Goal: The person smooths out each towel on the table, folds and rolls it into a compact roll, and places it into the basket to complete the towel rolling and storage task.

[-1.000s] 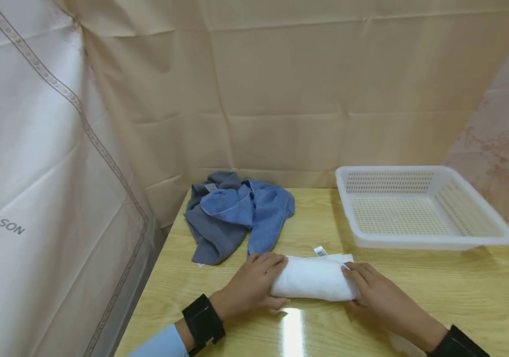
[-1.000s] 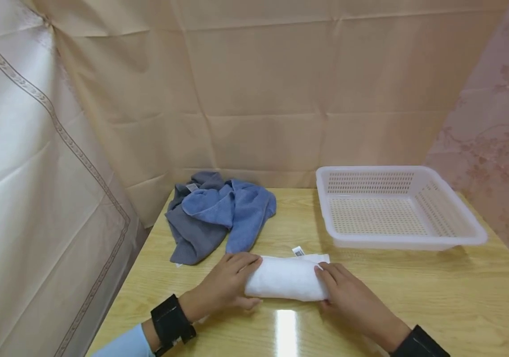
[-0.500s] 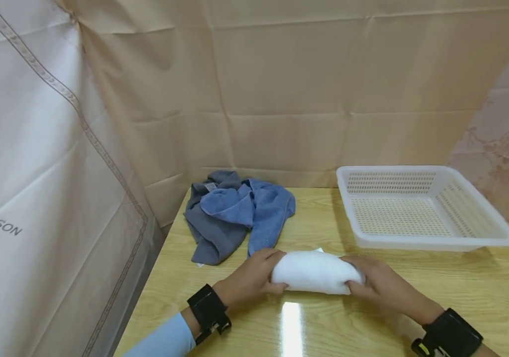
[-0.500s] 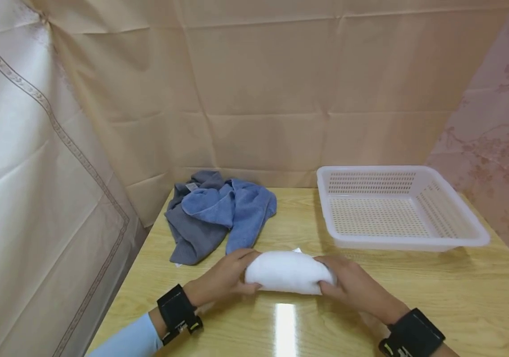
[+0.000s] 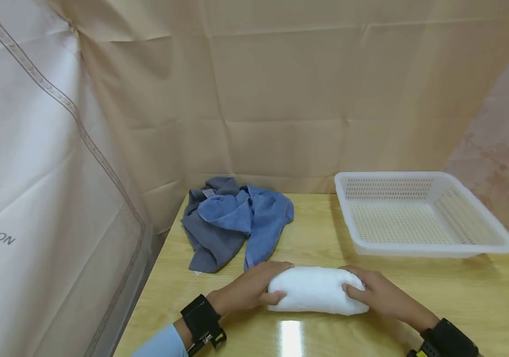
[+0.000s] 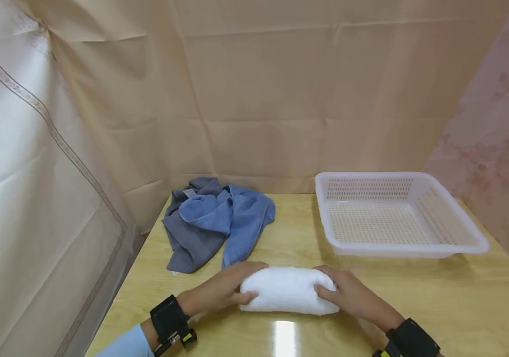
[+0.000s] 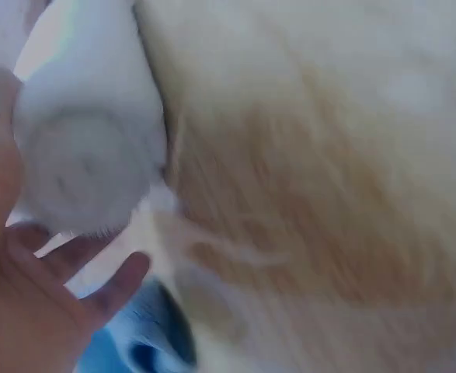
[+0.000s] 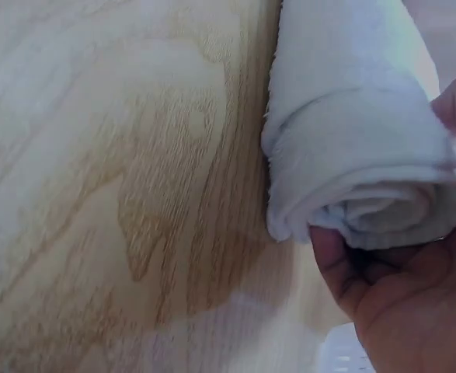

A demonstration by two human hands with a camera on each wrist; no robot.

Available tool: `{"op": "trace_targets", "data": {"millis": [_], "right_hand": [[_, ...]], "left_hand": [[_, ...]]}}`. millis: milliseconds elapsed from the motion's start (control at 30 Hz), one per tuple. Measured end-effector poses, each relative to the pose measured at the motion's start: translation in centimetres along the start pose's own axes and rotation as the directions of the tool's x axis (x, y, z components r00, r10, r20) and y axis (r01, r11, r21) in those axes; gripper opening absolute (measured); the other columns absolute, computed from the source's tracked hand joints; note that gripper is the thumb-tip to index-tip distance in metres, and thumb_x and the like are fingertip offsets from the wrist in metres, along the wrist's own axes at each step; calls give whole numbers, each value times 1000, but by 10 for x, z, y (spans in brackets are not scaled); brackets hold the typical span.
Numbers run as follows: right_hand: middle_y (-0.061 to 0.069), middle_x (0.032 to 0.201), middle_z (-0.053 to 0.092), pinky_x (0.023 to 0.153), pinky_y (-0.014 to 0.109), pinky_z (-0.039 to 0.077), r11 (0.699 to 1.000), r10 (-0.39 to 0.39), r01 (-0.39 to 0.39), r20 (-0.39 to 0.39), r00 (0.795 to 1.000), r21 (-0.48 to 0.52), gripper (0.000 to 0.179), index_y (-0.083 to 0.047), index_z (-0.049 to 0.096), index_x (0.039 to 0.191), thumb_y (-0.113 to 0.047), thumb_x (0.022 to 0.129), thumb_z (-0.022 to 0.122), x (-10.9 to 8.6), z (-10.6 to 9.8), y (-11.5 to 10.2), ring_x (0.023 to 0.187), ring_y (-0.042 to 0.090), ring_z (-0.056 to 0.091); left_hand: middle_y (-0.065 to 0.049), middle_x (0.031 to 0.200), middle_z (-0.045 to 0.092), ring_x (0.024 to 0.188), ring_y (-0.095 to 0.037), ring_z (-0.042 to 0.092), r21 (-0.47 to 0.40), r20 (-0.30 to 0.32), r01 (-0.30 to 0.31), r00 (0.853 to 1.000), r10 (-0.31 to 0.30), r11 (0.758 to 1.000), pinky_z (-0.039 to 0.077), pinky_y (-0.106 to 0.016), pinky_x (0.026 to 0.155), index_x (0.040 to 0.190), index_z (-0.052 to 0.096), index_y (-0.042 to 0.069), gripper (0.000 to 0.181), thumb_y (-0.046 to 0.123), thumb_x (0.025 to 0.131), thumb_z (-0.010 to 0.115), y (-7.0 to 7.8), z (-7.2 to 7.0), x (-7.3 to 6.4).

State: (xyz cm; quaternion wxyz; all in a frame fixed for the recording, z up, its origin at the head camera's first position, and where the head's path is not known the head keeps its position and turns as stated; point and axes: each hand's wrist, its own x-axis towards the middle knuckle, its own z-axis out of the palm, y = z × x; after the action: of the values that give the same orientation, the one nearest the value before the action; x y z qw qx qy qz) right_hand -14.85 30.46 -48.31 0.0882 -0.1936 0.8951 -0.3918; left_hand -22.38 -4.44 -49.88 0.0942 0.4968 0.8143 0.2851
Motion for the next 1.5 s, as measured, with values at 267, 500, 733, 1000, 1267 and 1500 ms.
{"op": "trace_targets", "data": {"millis": [267,500,733,1000,1267,1500], "right_hand": [[10,134,63,87,34,51,995,-21,17,-46,999,-94,44,-5,54,144,-26,106,60,4,5,-7,112,19,61],[15,137,58,79,63,47,729,-348,141,-185,919,-670,82,-5,48,146,0,73,86,10,43,-28,108,40,57],[20,139,51,96,71,36,729,-281,131,-119,952,-672,114,-6,36,153,-53,65,91,17,48,-29,119,42,49],[14,114,66,90,49,52,725,-305,143,-128,944,-674,118,-4,49,144,-63,54,95,37,38,-17,101,32,64],[4,100,68,74,43,54,792,-292,218,-41,956,-570,100,-8,51,138,-39,55,98,54,24,-6,86,22,66],[1,111,68,76,43,55,858,-232,209,8,973,-468,96,-13,51,141,-39,61,97,61,16,0,92,20,66]], "left_hand": [[-8,149,49,130,-24,50,488,4,-8,1000,7,873,44,-45,101,155,37,4,93,71,94,56,23,7,13],[-1,113,62,99,-16,58,517,19,41,998,-60,855,48,-33,83,127,57,9,80,70,78,77,22,6,35],[-2,111,62,98,-18,57,586,42,42,996,-82,809,50,-37,80,121,62,9,77,70,76,77,20,5,42],[-7,121,59,109,-22,58,747,-8,-28,999,52,665,49,-38,88,148,45,8,104,72,73,77,30,13,58],[-5,112,62,96,-18,61,593,12,13,1000,-24,805,51,-32,87,145,45,9,101,59,67,86,18,11,67],[-6,111,64,93,-16,62,461,107,-5,993,-50,887,51,-29,87,146,43,8,103,49,66,92,14,-3,73]]}}
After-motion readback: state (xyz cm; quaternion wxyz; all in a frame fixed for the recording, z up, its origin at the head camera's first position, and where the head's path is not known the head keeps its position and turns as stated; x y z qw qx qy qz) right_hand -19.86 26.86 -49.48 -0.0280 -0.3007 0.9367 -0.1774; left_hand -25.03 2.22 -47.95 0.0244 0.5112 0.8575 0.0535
